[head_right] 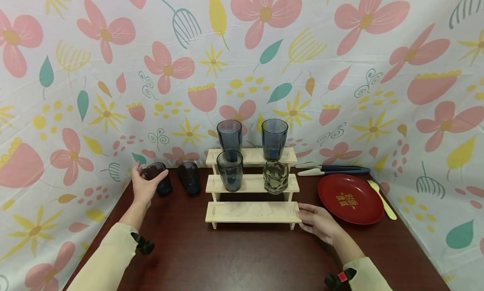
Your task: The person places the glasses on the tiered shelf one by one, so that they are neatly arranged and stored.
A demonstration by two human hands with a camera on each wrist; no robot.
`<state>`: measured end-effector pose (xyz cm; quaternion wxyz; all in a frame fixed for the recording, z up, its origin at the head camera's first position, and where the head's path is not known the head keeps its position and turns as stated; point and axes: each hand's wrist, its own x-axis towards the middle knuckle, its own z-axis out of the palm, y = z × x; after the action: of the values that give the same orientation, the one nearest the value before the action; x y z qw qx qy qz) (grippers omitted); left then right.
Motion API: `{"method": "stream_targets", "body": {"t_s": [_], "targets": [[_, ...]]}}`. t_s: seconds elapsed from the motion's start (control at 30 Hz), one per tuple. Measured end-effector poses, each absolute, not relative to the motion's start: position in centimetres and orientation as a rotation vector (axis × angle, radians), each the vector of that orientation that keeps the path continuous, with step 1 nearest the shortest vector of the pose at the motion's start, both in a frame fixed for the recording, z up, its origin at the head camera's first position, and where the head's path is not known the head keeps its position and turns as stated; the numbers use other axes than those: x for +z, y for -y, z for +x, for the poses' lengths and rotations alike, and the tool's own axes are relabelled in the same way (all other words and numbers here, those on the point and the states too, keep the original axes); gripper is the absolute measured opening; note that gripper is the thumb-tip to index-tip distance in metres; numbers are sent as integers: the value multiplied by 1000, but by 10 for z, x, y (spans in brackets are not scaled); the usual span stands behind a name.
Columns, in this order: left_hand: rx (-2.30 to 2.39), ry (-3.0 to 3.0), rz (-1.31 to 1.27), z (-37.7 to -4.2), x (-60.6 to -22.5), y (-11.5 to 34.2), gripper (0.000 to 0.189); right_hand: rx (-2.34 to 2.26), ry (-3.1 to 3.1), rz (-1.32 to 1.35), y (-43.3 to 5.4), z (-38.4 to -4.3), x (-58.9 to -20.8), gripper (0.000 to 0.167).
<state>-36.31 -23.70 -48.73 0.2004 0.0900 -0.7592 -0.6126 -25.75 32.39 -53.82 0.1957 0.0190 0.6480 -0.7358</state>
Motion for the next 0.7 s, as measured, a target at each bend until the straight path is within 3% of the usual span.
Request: {"method": "stream_targets", "body": {"t_s": [0.7], "targets": [[-1765, 2146, 328, -373, -508, 243, 93, -2043, -1854, 83, -323, -257, -538, 71]]}}
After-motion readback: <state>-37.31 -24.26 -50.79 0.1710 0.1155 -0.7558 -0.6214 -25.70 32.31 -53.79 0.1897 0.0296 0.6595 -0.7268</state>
